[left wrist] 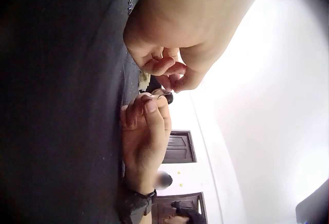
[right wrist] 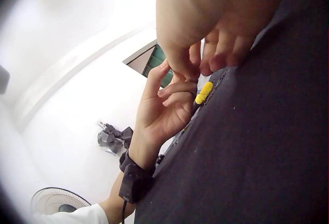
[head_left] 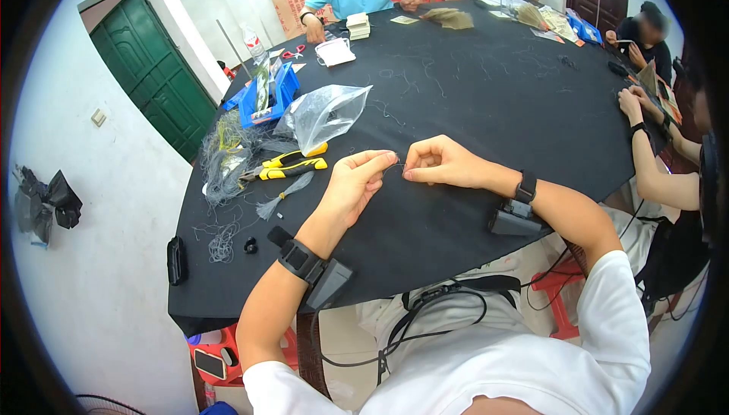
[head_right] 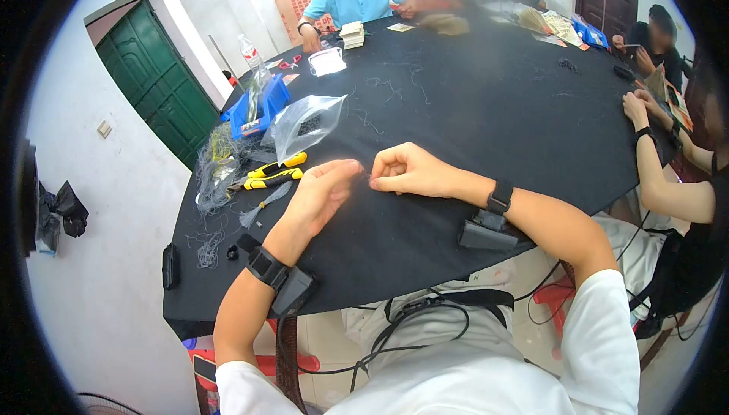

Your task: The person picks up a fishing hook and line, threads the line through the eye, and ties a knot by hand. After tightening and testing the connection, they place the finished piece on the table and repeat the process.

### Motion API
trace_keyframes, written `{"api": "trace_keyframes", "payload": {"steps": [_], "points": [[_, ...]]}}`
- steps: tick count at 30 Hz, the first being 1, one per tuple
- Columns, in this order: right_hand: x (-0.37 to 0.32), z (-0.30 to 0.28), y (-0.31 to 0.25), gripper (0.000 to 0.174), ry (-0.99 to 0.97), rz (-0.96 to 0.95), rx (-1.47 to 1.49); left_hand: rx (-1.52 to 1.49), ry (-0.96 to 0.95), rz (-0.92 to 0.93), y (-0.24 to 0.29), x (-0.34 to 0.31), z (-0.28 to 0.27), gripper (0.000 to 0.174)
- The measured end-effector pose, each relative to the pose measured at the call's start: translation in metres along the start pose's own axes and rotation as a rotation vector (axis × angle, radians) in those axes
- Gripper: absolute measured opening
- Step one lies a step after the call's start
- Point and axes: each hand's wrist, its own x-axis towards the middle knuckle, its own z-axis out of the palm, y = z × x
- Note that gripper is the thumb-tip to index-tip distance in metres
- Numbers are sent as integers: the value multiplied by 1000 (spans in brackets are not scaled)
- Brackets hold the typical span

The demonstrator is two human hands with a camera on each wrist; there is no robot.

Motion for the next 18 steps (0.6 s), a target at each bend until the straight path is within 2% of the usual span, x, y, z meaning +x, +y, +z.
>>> {"api": "trace_keyframes", "payload": {"steps": [12, 18], "points": [[1, -1, 4, 10, 55, -103, -13, 194, 68, 61, -1, 2, -6, 16], [0, -1, 3, 8, 126, -157, 74, 289, 86, 97, 0, 3, -7, 16]]}}
